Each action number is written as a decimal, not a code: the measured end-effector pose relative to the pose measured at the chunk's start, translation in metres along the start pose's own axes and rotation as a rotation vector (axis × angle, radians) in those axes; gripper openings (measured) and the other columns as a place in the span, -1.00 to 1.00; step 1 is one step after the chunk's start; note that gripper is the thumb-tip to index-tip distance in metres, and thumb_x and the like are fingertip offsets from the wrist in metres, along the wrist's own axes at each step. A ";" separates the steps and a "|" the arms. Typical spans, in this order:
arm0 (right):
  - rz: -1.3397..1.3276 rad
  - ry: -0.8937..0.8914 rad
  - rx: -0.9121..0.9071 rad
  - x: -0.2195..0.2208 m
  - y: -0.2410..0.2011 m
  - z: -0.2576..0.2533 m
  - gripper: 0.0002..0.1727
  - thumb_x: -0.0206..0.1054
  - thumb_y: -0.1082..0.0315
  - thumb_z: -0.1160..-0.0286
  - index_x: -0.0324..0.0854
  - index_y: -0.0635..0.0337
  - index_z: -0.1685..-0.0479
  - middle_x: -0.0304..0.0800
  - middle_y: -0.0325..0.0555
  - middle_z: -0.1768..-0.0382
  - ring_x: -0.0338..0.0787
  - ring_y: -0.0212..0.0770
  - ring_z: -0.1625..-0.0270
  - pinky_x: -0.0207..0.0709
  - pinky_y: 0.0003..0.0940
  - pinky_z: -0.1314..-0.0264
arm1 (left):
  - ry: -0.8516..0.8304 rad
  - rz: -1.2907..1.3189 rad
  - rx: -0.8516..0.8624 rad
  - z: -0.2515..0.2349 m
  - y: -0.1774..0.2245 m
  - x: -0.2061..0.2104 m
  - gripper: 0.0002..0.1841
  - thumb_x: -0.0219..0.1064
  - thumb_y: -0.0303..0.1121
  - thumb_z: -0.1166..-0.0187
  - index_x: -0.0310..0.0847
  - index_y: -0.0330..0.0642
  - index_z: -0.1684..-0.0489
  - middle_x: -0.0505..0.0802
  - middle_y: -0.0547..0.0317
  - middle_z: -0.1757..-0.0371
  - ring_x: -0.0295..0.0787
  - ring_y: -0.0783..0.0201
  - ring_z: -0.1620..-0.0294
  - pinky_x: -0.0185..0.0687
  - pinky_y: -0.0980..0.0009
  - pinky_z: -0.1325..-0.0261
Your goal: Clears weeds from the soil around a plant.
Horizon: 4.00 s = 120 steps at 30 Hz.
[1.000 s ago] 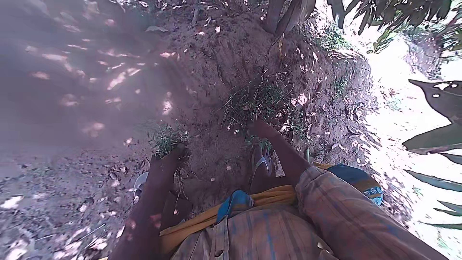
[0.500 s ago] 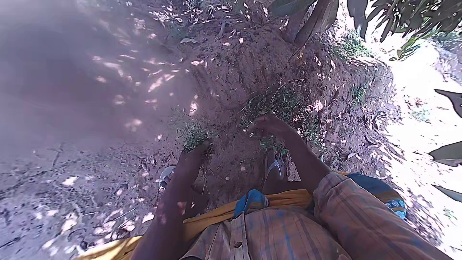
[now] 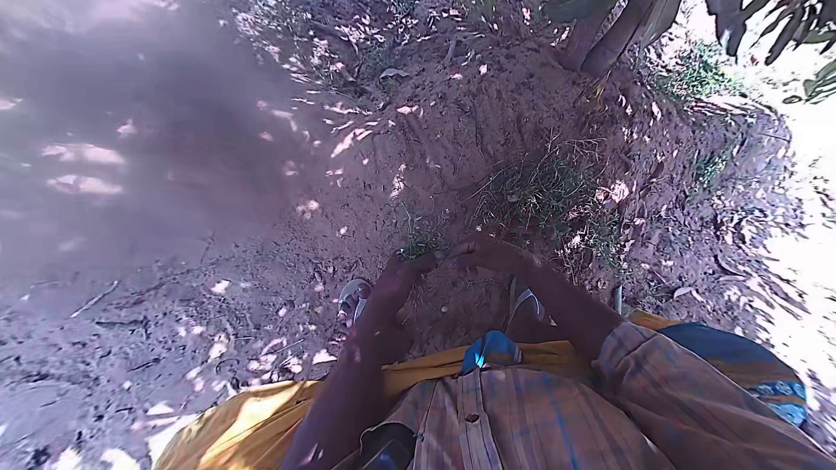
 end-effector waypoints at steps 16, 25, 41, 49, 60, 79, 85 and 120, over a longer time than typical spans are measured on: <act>0.864 -0.097 0.652 0.016 0.122 0.023 -0.49 0.12 0.42 -0.72 0.36 0.53 -0.58 0.32 0.50 -0.62 0.23 0.43 -0.72 0.04 0.33 -0.71 | 0.368 0.212 0.068 -0.005 0.001 -0.022 -0.84 0.30 -0.52 -0.61 0.49 -0.18 -0.02 0.74 0.35 0.36 0.72 0.50 0.40 0.71 0.57 0.25; 0.472 0.317 0.318 -0.027 0.066 0.002 -0.68 0.14 0.44 -0.72 0.74 0.37 -0.22 0.77 0.28 -0.21 0.70 0.14 -0.33 0.40 0.04 -0.48 | 0.372 0.264 0.069 -0.011 -0.003 -0.021 -0.85 0.15 -0.38 -0.79 0.60 -0.22 0.11 0.68 0.35 0.55 0.66 0.43 0.55 0.71 0.49 0.26; 0.151 0.300 0.158 -0.002 0.005 -0.005 -0.75 0.08 0.59 -0.68 0.63 0.44 -0.14 0.76 0.03 0.06 0.71 -0.34 0.21 0.59 -0.47 0.04 | 0.475 0.068 0.123 -0.004 0.011 -0.036 -0.77 0.20 -0.44 -0.75 0.64 -0.33 -0.20 0.78 0.16 0.18 0.68 0.45 0.28 0.59 0.53 0.18; 0.348 0.537 0.164 -0.021 0.002 -0.002 -0.29 0.22 0.46 -0.66 0.16 0.01 -0.84 0.75 0.20 -0.06 0.69 -0.04 0.24 0.56 -0.09 0.02 | 0.348 0.078 0.088 -0.010 0.008 -0.030 -0.69 0.10 -0.31 -0.84 0.65 -0.30 -0.27 0.82 0.09 -0.04 0.74 0.35 0.04 0.60 0.39 -0.04; 0.447 0.308 0.044 0.021 -0.010 -0.012 -0.31 0.09 0.48 -0.73 0.06 0.09 -0.88 0.58 0.33 -0.46 0.77 0.23 -0.14 0.54 0.12 -0.25 | 0.157 0.106 0.014 -0.008 -0.005 -0.012 -0.73 -0.04 -0.41 -0.86 0.54 -0.39 -0.14 0.84 0.15 0.12 0.81 0.38 0.12 0.72 0.46 0.03; 0.592 0.186 -0.011 0.013 0.048 -0.011 -0.58 0.05 0.39 -0.73 0.64 0.39 -0.39 0.64 0.28 -0.46 0.46 0.19 -0.65 0.17 0.03 -0.74 | 0.453 0.141 0.140 -0.014 0.002 -0.026 -0.76 0.05 -0.36 -0.85 0.57 -0.34 -0.03 0.80 0.21 0.26 0.77 0.44 0.26 0.69 0.53 0.17; 0.142 0.547 0.031 -0.036 0.013 0.002 -0.78 0.19 0.55 -0.66 0.67 0.43 -0.11 0.80 0.13 0.02 0.76 -0.19 0.08 0.61 -0.28 -0.11 | 0.497 0.230 0.196 -0.012 0.002 -0.035 -0.83 0.15 -0.41 -0.79 0.54 -0.36 -0.04 0.78 0.28 0.41 0.78 0.48 0.38 0.76 0.52 0.16; -0.147 0.360 0.069 -0.007 -0.018 -0.004 -0.50 0.23 0.62 -0.59 0.39 0.41 -0.54 0.61 0.18 -0.32 0.70 -0.27 -0.01 0.59 -0.42 -0.09 | -0.004 0.151 0.012 -0.001 0.008 0.002 -0.88 0.13 -0.57 -0.72 0.59 -0.30 0.18 0.85 0.23 0.44 0.82 0.40 0.38 0.76 0.52 0.15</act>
Point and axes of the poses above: each hand's wrist, its own z-axis away from the middle knuckle, its own x-axis out of the palm, y = z × x, the point moved 6 cm from there along -z, towards the middle knuckle
